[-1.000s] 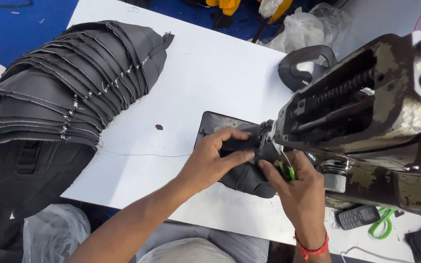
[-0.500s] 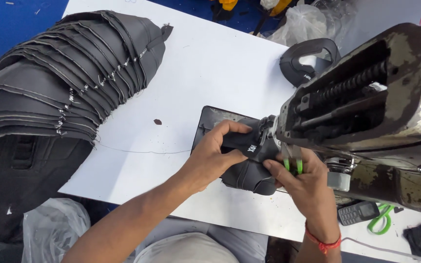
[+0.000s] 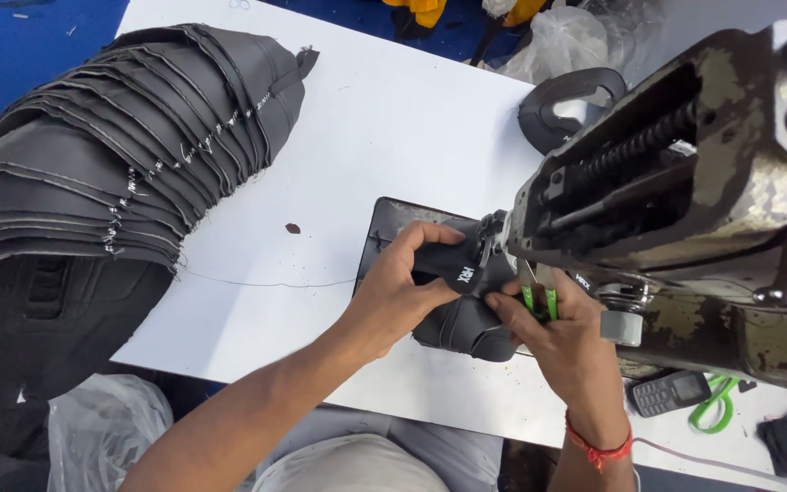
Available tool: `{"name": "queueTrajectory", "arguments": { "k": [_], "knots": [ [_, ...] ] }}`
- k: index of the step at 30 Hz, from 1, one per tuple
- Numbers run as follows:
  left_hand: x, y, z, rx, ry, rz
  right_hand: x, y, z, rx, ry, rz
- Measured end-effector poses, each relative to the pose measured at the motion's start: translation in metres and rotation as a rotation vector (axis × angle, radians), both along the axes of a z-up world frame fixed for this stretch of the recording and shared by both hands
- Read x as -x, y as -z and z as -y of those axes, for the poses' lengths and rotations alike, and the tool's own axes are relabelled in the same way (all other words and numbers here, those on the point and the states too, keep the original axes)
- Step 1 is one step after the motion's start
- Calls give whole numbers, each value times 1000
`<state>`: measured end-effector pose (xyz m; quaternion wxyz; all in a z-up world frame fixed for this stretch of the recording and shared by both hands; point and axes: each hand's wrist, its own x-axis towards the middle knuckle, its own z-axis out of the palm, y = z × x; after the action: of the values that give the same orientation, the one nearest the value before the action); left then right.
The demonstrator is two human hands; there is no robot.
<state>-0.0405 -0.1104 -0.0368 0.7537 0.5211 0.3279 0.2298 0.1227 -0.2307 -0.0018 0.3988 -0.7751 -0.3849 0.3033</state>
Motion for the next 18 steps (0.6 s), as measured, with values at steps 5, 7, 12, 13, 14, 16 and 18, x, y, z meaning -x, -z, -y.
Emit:
{"name": "queueTrajectory", "arguments": {
  "k": [5,7,12,13,14,16,18],
  "knots": [
    [0,-1,4,-156,-43,-33,2,-4,-2,24,93,-79],
    [1,-9,4,-161,-30,-68,-8,10,17,-25,157,-100],
    [0,0,7,-263,-50,-36,1,-10,19,-178,344,-215],
    [0,-1,8,-232,-50,-34,2,-9,20,-188,303,-231],
    [0,-2,9,-200,-51,-31,3,-8,21,-198,261,-247],
    [0,-2,10,-189,-52,-20,9,-10,16,-161,258,-237],
    [1,-4,10,-180,-57,-9,12,-9,13,-126,250,-228]
  ]
}}
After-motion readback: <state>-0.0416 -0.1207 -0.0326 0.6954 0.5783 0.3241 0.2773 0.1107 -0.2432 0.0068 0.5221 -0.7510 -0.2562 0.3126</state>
